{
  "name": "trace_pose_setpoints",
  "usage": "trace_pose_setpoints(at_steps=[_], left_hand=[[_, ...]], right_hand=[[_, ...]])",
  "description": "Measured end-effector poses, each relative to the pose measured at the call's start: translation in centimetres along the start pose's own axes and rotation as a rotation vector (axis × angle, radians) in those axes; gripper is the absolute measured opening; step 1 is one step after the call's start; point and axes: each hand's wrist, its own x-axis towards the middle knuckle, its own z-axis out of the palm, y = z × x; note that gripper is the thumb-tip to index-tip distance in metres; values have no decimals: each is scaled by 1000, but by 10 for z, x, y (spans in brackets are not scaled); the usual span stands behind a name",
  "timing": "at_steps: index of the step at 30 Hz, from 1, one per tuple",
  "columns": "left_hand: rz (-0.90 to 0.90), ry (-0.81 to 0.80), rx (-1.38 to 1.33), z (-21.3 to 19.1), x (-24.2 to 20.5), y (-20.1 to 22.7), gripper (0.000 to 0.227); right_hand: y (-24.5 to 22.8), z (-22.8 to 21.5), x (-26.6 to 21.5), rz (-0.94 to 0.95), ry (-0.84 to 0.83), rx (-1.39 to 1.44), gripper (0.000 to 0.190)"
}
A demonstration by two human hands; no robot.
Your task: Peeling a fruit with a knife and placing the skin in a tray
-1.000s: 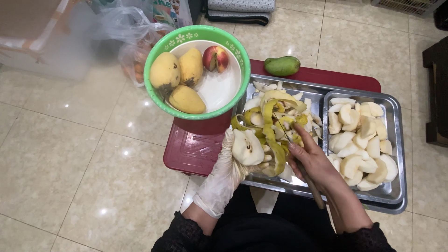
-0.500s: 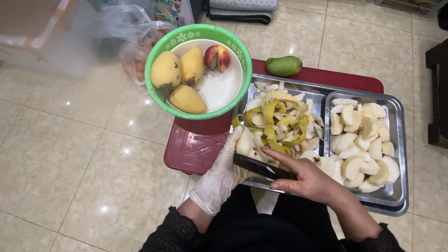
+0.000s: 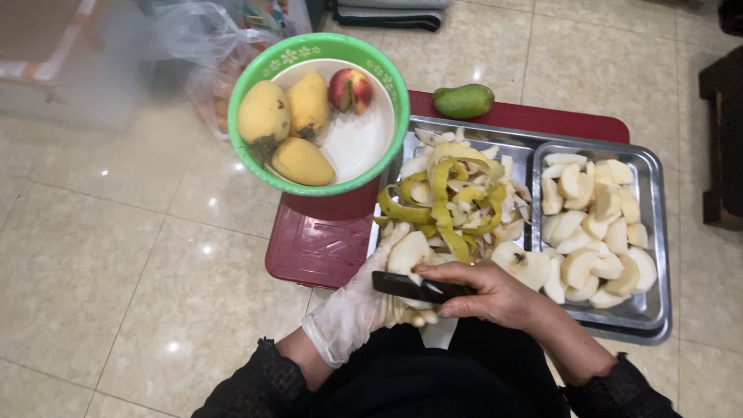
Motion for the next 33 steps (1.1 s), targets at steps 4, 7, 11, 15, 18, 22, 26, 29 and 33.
trace_pose_setpoints(at_steps=[4, 7, 11, 15, 18, 22, 26, 29, 33], left_hand=[[-59, -18, -19, -4, -2, -3, 102], [-68, -19, -34, -3, 3, -4, 108], [-72, -76, -23, 6, 11, 0, 104], [-57, -156, -9, 20, 18, 10, 99], [-40, -206, -4, 22, 18, 13, 96], [-9, -204, -18, -1, 28, 6, 99], [28, -231, -75, 12, 24, 12, 91], [66, -257, -119, 10, 30, 14, 90], [91, -275, -144, 8, 29, 17, 95]], right_hand=[[0, 9, -6, 34, 17, 14, 63], [0, 15, -7, 55, 8, 26, 62], [3, 21, -8, 52, -3, 18, 62], [-14, 25, -5, 7, 122, 186, 61], [17, 25, -16, 37, 132, 268, 58], [-5, 26, -16, 76, 153, 467, 61], [20, 18, -15, 72, 254, 693, 64], [20, 12, -7, 103, 351, 625, 62], [7, -7, 1, 192, 561, 421, 59]])
